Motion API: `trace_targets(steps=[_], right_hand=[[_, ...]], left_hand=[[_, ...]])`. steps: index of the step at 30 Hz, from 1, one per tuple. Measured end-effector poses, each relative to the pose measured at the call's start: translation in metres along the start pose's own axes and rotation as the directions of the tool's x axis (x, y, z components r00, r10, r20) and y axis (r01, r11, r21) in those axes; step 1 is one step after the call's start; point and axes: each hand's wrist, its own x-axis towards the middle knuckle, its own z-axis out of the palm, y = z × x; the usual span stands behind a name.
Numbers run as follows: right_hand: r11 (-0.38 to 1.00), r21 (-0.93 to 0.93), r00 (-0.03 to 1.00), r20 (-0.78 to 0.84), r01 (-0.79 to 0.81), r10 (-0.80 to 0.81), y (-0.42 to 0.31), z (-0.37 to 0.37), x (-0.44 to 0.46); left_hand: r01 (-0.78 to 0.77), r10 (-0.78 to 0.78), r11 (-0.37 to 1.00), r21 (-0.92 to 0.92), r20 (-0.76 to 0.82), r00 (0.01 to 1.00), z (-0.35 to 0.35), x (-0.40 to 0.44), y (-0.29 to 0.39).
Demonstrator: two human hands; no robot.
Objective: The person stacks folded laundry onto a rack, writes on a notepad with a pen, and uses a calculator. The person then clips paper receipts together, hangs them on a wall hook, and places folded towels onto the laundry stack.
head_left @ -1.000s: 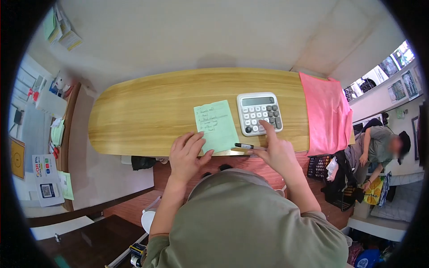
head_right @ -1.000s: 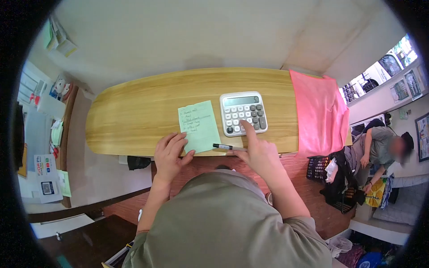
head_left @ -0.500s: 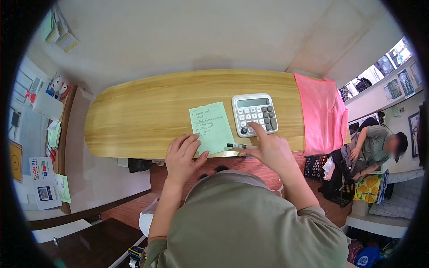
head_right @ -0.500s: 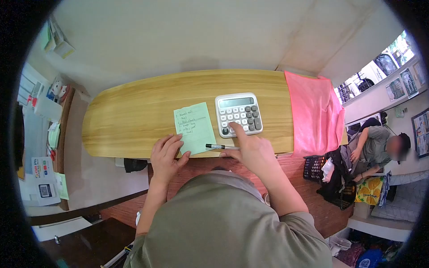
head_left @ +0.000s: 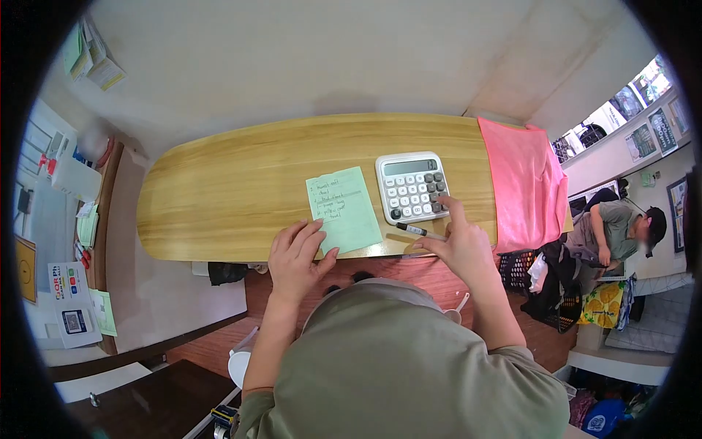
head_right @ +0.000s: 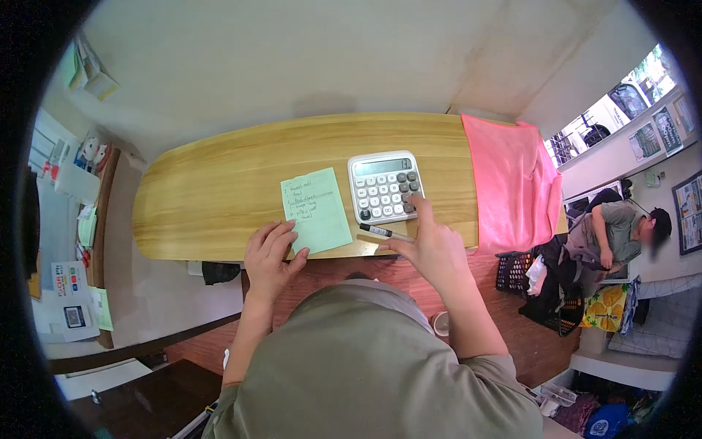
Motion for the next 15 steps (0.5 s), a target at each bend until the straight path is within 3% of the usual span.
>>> trace_targets(steps=[10,15], right_hand=[[0.997,-0.041,0.992,0.106,-0.066,0.07,-0.0019,0.0023,-0.0057],[0.999,-0.035,0.996,0.074,-0.038,0.04,0.0024,0.0029,-0.0049]], left_hand=[[0.005,-0.006,1.0,-0.015,-0.029,1.0,-0.002,0.0001,-0.0013],[0.015,-0.016,1.0,-0.006,-0.02,1.0,-0.0002,0.0003,-0.0005]])
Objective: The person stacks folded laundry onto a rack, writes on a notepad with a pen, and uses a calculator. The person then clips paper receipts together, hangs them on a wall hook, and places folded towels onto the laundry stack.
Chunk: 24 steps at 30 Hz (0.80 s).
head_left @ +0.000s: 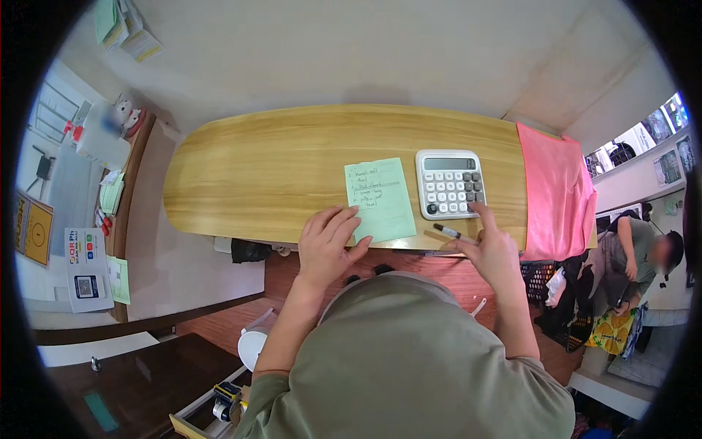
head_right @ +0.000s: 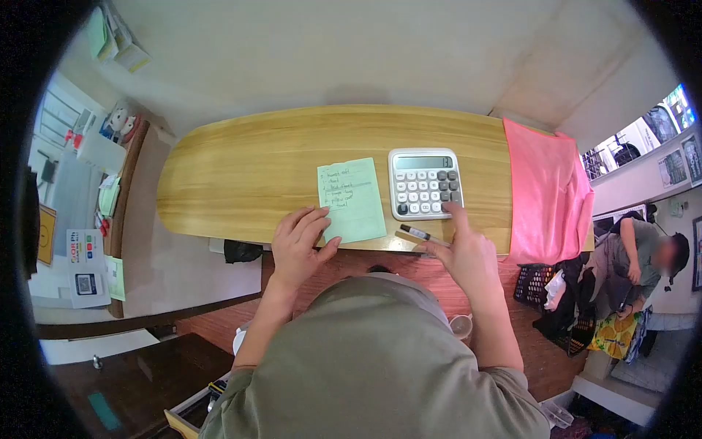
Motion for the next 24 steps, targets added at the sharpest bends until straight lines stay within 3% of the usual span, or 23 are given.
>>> trace_targets(steps=[2,6,16,19,22,24], right_hand=[[0.998,-0.053,0.999,0.013,0.039,-0.038,0.004,-0.001,0.001],[0.998,0.026,0.999,-0.015,0.048,-0.048,-0.003,-0.002,0.004],[0.971,-0.109,0.972,0.128,0.213,-0.198,-0.034,-0.007,0.033],[0.972,-0.061,0.973,0.069,0.226,-0.222,-0.032,-0.01,0.03],[0.993,-0.086,0.996,0.038,0.086,-0.083,-0.025,-0.018,0.019],[0.997,-0.038,0.996,-0.052,0.07,-0.071,-0.013,-0.018,0.011]], left_hand=[[-0.001,0.001,1.0,0.007,0.009,1.0,-0.001,0.001,0.0],[-0.006,0.006,1.0,0.015,0.012,1.0,0.0,0.0,0.0],[-0.024,0.023,0.999,0.022,0.026,0.999,0.002,-0.002,-0.001],[-0.041,0.041,0.999,0.014,0.04,0.998,0.001,-0.002,-0.003],[-0.058,0.059,0.998,-0.016,0.056,0.997,-0.006,0.001,-0.001],[-0.065,0.067,0.997,-0.033,0.072,0.995,-0.008,0.002,-0.001]])
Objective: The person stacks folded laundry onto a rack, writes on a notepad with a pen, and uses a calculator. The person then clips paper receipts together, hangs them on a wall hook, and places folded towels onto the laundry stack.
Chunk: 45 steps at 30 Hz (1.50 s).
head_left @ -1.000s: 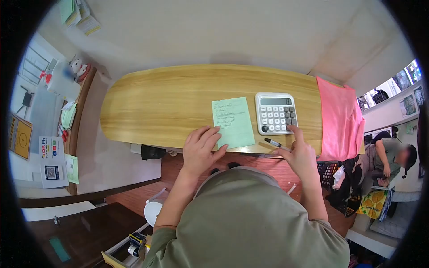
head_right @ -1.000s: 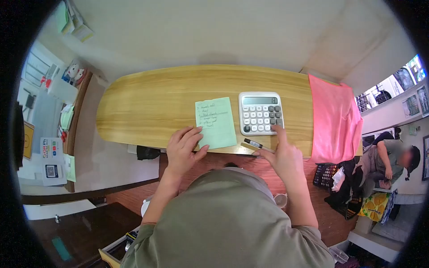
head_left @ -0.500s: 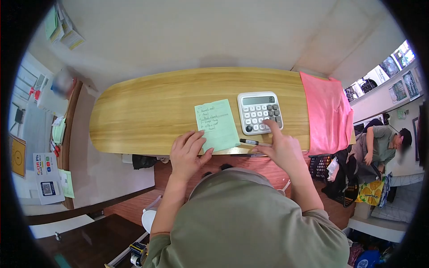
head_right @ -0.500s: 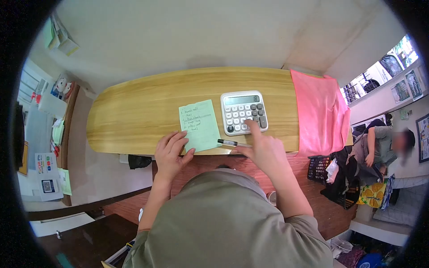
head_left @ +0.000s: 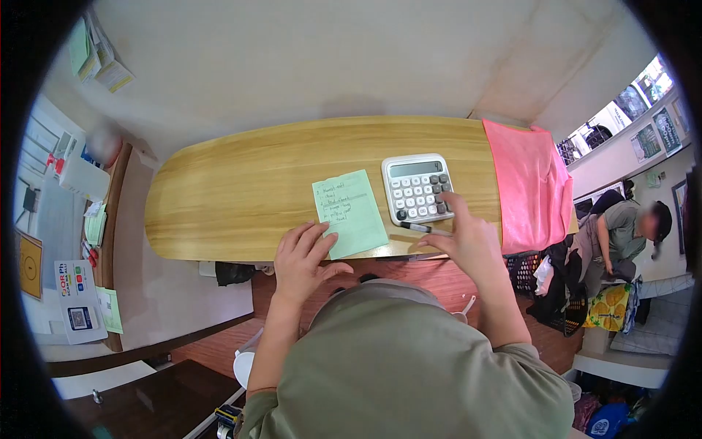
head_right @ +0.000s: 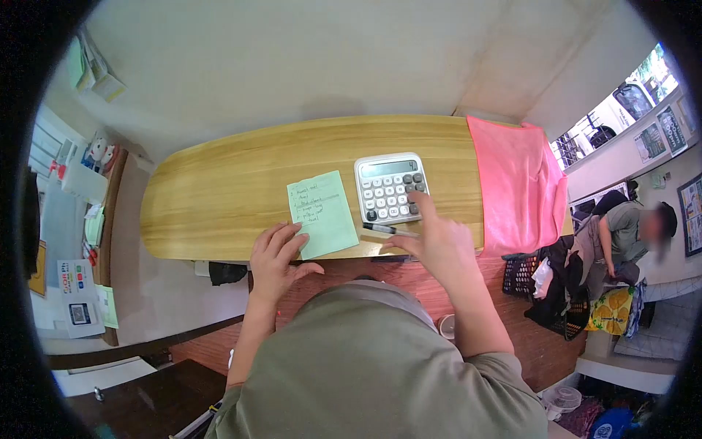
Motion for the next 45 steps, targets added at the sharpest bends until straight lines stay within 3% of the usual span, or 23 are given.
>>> trace_targets(steps=[4,7,9,13,15,16,19,20,23,24,25,26,27,28,31,32,34,35,37,38,41,42,45], right_hand=[[0.999,0.038,0.996,-0.089,0.029,-0.026,0.014,0.005,-0.012],[0.988,-0.152,0.999,-0.012,0.034,-0.036,0.022,0.019,-0.018],[0.999,0.017,0.994,-0.099,0.047,-0.045,0.019,0.014,-0.02],[0.893,0.445,0.987,-0.161,0.066,0.007,0.015,0.017,-0.022],[0.67,0.717,0.975,0.215,-0.194,0.053,0.004,0.027,-0.02],[0.524,0.778,0.919,0.395,-0.345,0.019,-0.005,0.031,-0.018],[0.253,0.815,0.833,0.55,-0.522,-0.052,-0.035,0.036,-0.011],[0.254,0.867,0.893,0.449,-0.429,-0.023,-0.041,0.042,-0.005],[0.404,0.874,0.957,0.288,-0.271,0.019,-0.05,0.044,0.013],[0.488,0.844,0.972,0.23,-0.224,0.049,-0.051,0.046,0.017],[0.499,0.843,0.976,0.219,-0.2,0.021,-0.05,0.048,0.021],[0.51,0.841,0.978,0.21,-0.177,-0.007,-0.048,0.051,0.024],[0.523,0.838,0.978,0.204,-0.156,-0.034,-0.049,0.054,0.026],[0.532,0.829,0.976,0.216,-0.171,-0.024,-0.052,0.055,0.025],[0.635,0.749,0.962,0.271,-0.189,-0.034,-0.07,0.038,0.026],[0.604,0.789,0.985,0.168,-0.111,-0.039,-0.071,0.043,0.027],[0.535,0.843,0.999,-0.041,0.053,-0.036,-0.07,0.057,0.027],[0.425,0.899,0.992,-0.063,0.103,-0.107,-0.068,0.06,0.028],[0.183,0.969,0.966,-0.125,0.168,-0.228,-0.058,0.061,0.03],[0.195,0.977,0.967,-0.03,0.082,-0.253,-0.052,0.058,0.029],[-0.1,0.992,0.939,-0.103,0.074,-0.328,-0.048,0.066,0.033],[-0.195,0.98,0.932,-0.039,-0.034,-0.361,-0.047,0.065,0.033],[-0.417,0.871,0.91,0.079,-0.261,-0.406,-0.057,0.06,0.042]], left_hand=[[-0.025,0.024,0.999,0.029,0.028,0.999,0.0,-0.001,-0.001],[-0.028,0.029,0.999,-0.027,0.061,0.998,-0.004,-0.003,-0.003],[-0.016,0.023,0.996,-0.085,0.085,0.996,-0.007,-0.004,-0.004],[0.12,-0.152,0.949,-0.292,-0.087,0.985,-0.006,-0.021,0.002],[0.166,-0.264,0.907,-0.386,-0.216,0.94,-0.01,-0.025,0.011],[0.05,-0.115,0.966,-0.252,-0.249,0.962,-0.02,-0.027,0.012],[-0.238,0.185,0.953,-0.185,-0.262,0.947,-0.039,-0.016,0.032],[-0.319,0.281,0.941,-0.113,-0.267,0.922,-0.044,-0.012,0.036],[-0.201,0.133,0.923,-0.33,-0.216,0.967,-0.047,-0.011,0.045],[-0.1,-0.013,0.92,-0.379,-0.286,0.958,-0.041,-0.016,0.041],[0.069,-0.327,0.72,-0.69,-0.249,0.912,-0.041,-0.015,0.042],[0.161,-0.588,0.387,-0.908,-0.108,0.802,-0.043,-0.006,0.047],[0.155,-0.75,-0.015,-0.988,0.114,0.652,-0.046,-0.001,0.047],[0.243,-0.71,-0.121,-0.962,0.255,0.657,-0.045,-0.006,0.036],[0.507,-0.631,-0.055,-0.86,0.424,0.65,-0.044,-0.016,0.024],[0.491,-0.657,-0.117,-0.863,0.437,0.613,-0.043,-0.016,0.023],[0.306,-0.677,-0.306,-0.902,0.431,0.596,-0.046,-0.013,0.028],[0.201,-0.684,-0.388,-0.899,0.428,0.591,-0.048,-0.012,0.028],[0.224,-0.692,-0.329,-0.917,0.395,0.603,-0.05,-0.016,0.021],[0.24,-0.693,-0.302,-0.923,0.385,0.61,-0.053,-0.015,0.021],[0.158,-0.684,-0.278,-0.948,0.311,0.66,-0.06,-0.007,0.032],[0.287,-0.627,-0.221,-0.932,0.361,0.691,-0.056,-0.011,0.028],[0.293,-0.493,-0.252,-0.923,0.382,0.782,-0.041,-0.013,0.03]])
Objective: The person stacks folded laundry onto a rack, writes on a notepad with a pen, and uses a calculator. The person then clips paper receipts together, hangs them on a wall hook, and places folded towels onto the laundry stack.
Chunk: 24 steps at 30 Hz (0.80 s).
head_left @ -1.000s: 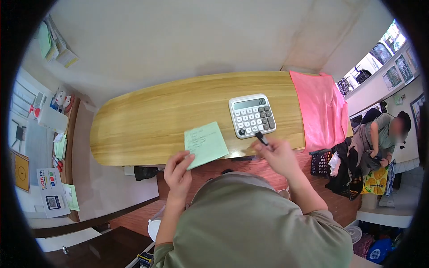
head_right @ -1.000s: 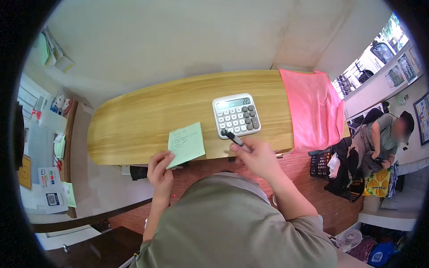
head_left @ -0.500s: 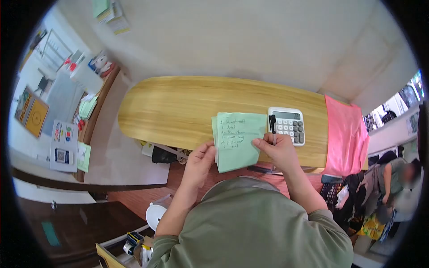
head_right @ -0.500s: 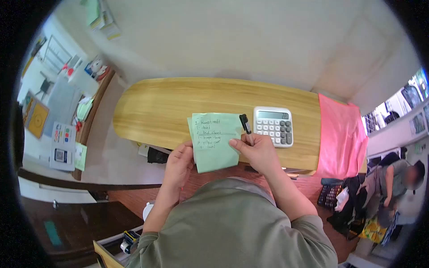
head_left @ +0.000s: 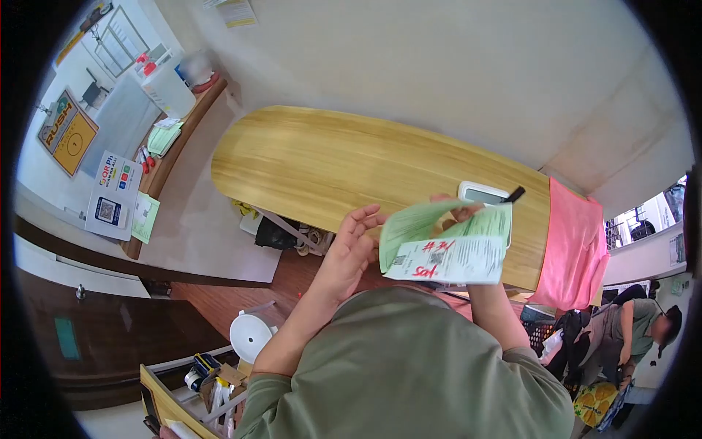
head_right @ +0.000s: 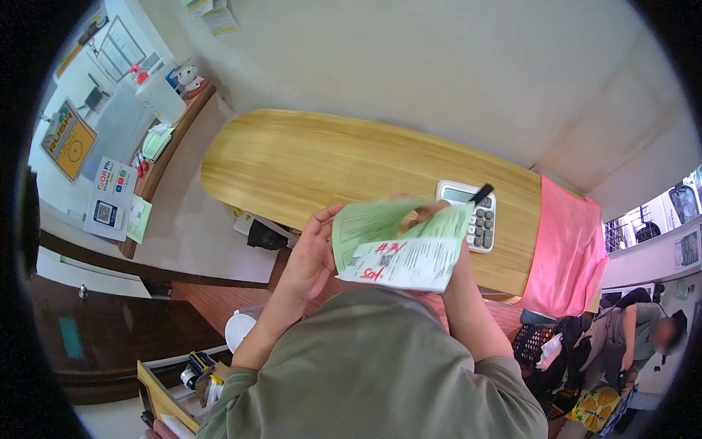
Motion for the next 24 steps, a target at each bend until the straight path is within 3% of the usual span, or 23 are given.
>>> trace_targets(steps=[2,3,6,7,9,12,15,17,20,21,24], right_hand=[[0.992,0.119,0.997,0.073,-0.047,0.038,0.002,-0.003,0.011],[0.997,0.076,0.998,0.053,-0.026,0.022,0.003,0.004,0.013],[0.936,-0.348,0.981,0.193,0.053,0.016,-0.002,-0.001,0.022],[0.93,-0.364,0.98,0.201,0.058,0.018,-0.001,0.002,0.023],[0.985,-0.157,0.969,0.246,0.071,-0.03,0.001,0.01,0.029],[0.99,0.14,0.926,0.373,0.005,-0.057,-0.004,0.02,0.039],[0.889,0.435,0.881,0.465,-0.145,-0.084,0.007,0.02,0.05],[0.873,0.424,0.891,0.454,-0.242,0.027,0.01,0.021,0.062],[0.799,0.474,0.886,0.437,-0.371,0.152,0.021,0.029,0.069],[0.762,0.501,0.873,0.458,-0.411,0.169,0.031,0.027,0.072],[0.631,0.53,0.791,0.563,-0.567,0.238,0.045,0.032,0.078]], left_hand=[[-0.072,0.091,0.986,-0.15,0.121,0.988,0.013,-0.002,0.004],[-0.096,0.139,0.969,-0.228,0.178,0.974,0.021,-0.002,0.009],[-0.165,0.146,0.981,0.106,0.168,0.975,0.034,-0.002,0.019],[-0.118,0.1,0.979,0.169,0.106,0.989,0.042,-0.003,0.023],[-0.017,0.028,0.958,0.287,-0.036,0.999,0.053,-0.004,0.03],[0.012,-0.018,0.999,-0.05,-0.111,0.994,0.038,-0.002,0.028],[-0.027,0.012,0.94,-0.341,-0.045,0.999,0.024,-0.003,0.026],[0.037,-0.009,0.886,-0.462,0.063,0.998,0.02,-0.006,0.031],[0.008,-0.004,0.991,-0.134,0.029,1.0,0.023,-0.013,0.022],[-0.064,0.069,0.996,-0.067,0.071,0.995,0.028,-0.013,0.023],[-0.013,0.01,0.999,-0.037,-0.06,0.998,0.035,-0.025,0.03]])
